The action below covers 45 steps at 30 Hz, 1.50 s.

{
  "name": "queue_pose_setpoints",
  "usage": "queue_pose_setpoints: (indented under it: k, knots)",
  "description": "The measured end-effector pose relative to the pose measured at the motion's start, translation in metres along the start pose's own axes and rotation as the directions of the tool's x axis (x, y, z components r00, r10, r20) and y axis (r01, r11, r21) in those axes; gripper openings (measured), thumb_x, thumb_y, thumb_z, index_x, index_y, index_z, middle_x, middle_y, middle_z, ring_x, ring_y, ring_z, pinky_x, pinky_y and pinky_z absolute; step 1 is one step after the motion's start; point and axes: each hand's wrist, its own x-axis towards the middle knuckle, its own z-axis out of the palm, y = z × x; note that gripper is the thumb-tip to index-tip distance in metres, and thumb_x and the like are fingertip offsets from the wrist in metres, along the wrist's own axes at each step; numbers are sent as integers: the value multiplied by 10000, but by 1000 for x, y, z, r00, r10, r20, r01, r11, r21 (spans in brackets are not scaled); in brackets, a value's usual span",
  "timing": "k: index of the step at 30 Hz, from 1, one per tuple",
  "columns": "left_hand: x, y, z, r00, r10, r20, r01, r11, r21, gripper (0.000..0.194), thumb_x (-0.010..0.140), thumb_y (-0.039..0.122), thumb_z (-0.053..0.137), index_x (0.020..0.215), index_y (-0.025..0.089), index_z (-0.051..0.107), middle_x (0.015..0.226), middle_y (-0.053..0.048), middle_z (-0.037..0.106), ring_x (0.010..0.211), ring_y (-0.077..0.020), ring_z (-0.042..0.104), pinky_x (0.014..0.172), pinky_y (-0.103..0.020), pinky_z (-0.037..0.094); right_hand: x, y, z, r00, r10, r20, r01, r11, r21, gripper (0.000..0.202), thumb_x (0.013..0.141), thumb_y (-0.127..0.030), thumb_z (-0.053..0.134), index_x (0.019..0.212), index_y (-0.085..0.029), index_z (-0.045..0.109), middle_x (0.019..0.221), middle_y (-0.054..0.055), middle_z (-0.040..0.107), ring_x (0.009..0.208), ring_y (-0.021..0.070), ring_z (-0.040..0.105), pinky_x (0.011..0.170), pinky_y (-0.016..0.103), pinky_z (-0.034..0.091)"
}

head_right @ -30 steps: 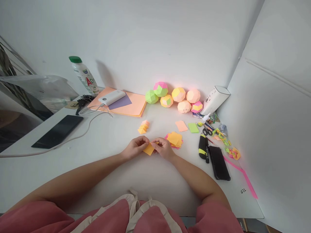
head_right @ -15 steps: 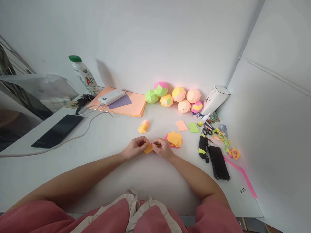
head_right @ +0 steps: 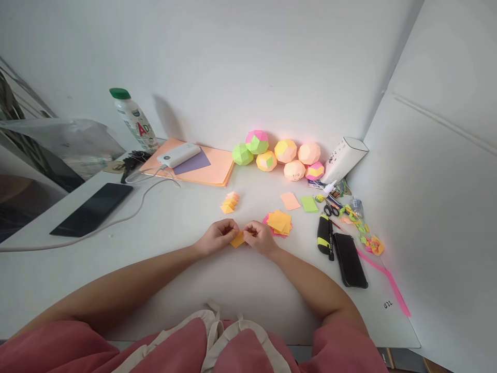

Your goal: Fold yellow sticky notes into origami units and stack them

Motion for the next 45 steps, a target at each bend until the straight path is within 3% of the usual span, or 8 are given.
queue_pose_setpoints:
  k: [8, 22, 27, 35, 45]
  knots:
    - [0, 2, 0, 999, -36, -16, 35, 997, -71, 119, 727, 273, 538, 723, 162, 495, 637, 34, 462, 535, -71, 414, 493, -192, 350, 1, -1, 0, 1000, 4, 3, -4, 1000, 29, 89, 745, -257, 551, 721, -175, 529, 598, -32, 544, 503, 96, 547, 460, 215, 429]
    - [-2, 5, 0, 998, -45, -45, 43, 998, -43, 90, 707, 242, 520, 714, 163, 477, 619, 45, 433, 515, -63, 379, 487, -189, 336, 0, -3, -1, 1000, 23, -9, -23, 999, 24, 43, 726, -213, 534, 709, -175, 522, 540, -40, 535, 485, 97, 539, 463, 214, 426]
    - [-1, 3, -1, 999, -32, -23, 30, 997, -65, 118, 733, 280, 519, 747, 167, 489, 660, 33, 481, 547, -74, 431, 507, -194, 368, 0, -3, -1, 1000, 24, -2, -24, 999, 31, 55, 734, -229, 534, 727, -177, 517, 544, -40, 538, 487, 97, 535, 464, 215, 421]
    - [-1, 4, -1, 1000, 1, 7, -2, 997, 79, 174, 744, 333, 527, 729, 160, 542, 690, 7, 545, 588, -97, 477, 534, -209, 403, 1, 1, 0, 999, -30, 17, 30, 1000, -3, 54, 745, -227, 541, 725, -177, 531, 582, -33, 551, 510, 98, 538, 488, 228, 440]
    - [-2, 5, -1, 1000, -27, -8, 28, 999, 20, 148, 724, 311, 526, 720, 166, 497, 662, 21, 505, 540, -78, 441, 487, -191, 378, 0, -5, 0, 1000, 6, 6, -6, 1000, -3, 53, 729, -225, 545, 717, -174, 536, 592, -27, 574, 510, 95, 550, 475, 218, 436]
